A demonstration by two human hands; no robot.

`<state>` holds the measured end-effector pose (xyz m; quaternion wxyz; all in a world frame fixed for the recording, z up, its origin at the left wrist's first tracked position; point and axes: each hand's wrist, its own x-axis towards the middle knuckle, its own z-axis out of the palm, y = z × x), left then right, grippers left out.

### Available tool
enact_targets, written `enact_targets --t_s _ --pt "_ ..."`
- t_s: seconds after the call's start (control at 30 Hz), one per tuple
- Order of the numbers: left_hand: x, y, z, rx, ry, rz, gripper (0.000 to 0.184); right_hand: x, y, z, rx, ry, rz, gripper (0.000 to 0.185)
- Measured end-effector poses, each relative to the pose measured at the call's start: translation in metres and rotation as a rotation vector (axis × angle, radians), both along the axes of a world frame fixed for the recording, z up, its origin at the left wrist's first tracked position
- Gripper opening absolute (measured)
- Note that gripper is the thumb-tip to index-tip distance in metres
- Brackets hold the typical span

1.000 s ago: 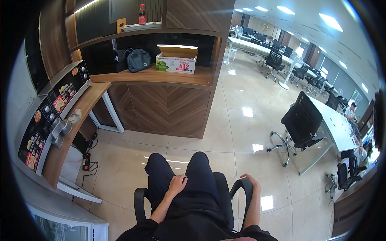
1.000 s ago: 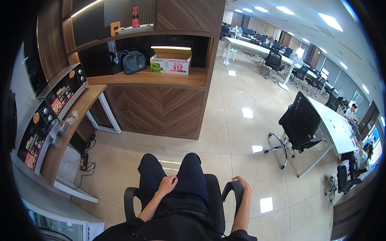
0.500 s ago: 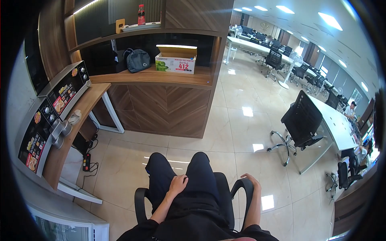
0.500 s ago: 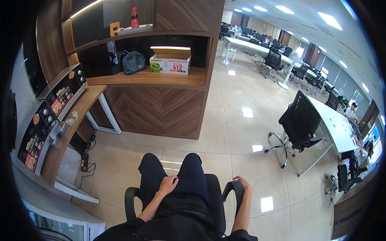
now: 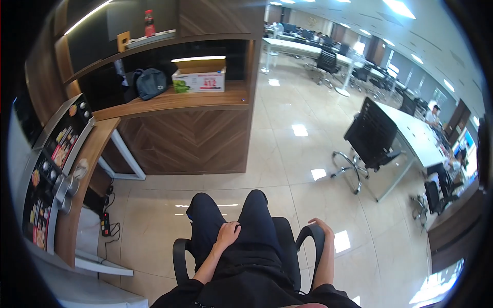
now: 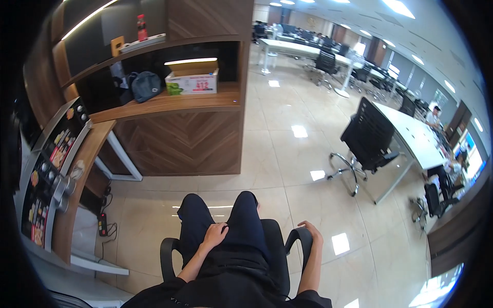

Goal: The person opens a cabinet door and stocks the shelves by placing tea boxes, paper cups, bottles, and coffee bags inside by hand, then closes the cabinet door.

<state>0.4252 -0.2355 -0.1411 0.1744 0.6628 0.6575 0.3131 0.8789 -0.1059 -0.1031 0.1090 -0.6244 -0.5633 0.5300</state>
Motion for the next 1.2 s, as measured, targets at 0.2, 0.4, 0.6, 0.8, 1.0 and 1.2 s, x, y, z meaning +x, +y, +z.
enact_targets --t_s 0.2,0.4,0.6,0.8,1.0,1.2 --pt "0.014 0.024 -0.004 -0.024 0.005 -0.164 0.023 0.033 -0.034 -0.014 0.112 -0.027 -0.094 0.037" --pt "0.027 0.054 -0.015 -0.055 0.055 -0.297 0.022 0.053 -0.053 -0.037 0.071 0.006 -0.257 0.038" --pt "0.031 0.080 -0.021 -0.060 0.138 -0.371 0.017 0.063 -0.059 -0.051 0.059 -0.001 -0.230 0.040" --pt "0.050 0.095 -0.017 -0.021 0.084 -0.476 0.016 0.069 -0.100 -0.032 0.009 -0.014 -0.369 0.037" --pt "0.074 0.099 -0.011 -0.042 0.037 -0.594 0.019 0.074 -0.158 -0.022 0.054 0.001 -0.500 0.041" --pt "0.097 0.111 -0.008 -0.103 0.064 -0.728 0.024 0.098 -0.209 -0.057 0.158 -0.071 -0.590 0.038"
